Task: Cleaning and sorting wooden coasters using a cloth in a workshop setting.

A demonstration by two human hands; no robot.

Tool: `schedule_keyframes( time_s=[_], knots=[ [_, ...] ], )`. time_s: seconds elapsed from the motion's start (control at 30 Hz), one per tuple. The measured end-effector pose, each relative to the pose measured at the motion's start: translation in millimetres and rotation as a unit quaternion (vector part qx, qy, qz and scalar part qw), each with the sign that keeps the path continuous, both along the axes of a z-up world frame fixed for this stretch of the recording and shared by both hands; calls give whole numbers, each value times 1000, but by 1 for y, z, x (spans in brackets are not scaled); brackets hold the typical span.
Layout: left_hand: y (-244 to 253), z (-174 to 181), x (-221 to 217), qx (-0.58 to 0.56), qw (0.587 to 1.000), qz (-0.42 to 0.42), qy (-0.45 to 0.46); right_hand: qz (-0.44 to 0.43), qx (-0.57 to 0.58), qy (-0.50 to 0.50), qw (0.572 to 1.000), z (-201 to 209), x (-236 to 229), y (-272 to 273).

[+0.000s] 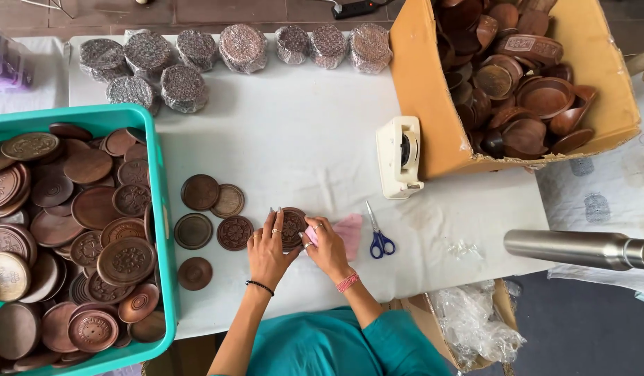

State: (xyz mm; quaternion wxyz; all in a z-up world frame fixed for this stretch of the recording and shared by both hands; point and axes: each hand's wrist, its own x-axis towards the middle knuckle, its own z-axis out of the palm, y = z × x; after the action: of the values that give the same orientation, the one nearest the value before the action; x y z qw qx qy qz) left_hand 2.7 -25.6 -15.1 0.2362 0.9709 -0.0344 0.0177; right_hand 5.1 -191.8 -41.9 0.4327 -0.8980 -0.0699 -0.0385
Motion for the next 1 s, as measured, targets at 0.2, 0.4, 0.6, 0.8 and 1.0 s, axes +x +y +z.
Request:
schedule_keyframes(
  time_s=[0.2, 0.4, 0.6, 0.8, 1.0],
  knots=[
    [4, 8, 14, 17, 997, -8, 72, -2, 1, 2, 1000, 5, 1, 1],
    [2, 0, 21, 61, 993, -37, 93, -7, 2, 35, 999, 5, 2, -1],
    [6, -2, 31, 71, 990, -48, 114, -7, 33, 67, 997, 5, 5, -3],
    [12, -2, 33, 59, 990, -63, 111, -18, 152, 103, 983, -8, 9, -8],
    [16, 3, 26, 16, 996, -40, 78, -30, 180, 131, 974, -16, 8, -11]
  ],
)
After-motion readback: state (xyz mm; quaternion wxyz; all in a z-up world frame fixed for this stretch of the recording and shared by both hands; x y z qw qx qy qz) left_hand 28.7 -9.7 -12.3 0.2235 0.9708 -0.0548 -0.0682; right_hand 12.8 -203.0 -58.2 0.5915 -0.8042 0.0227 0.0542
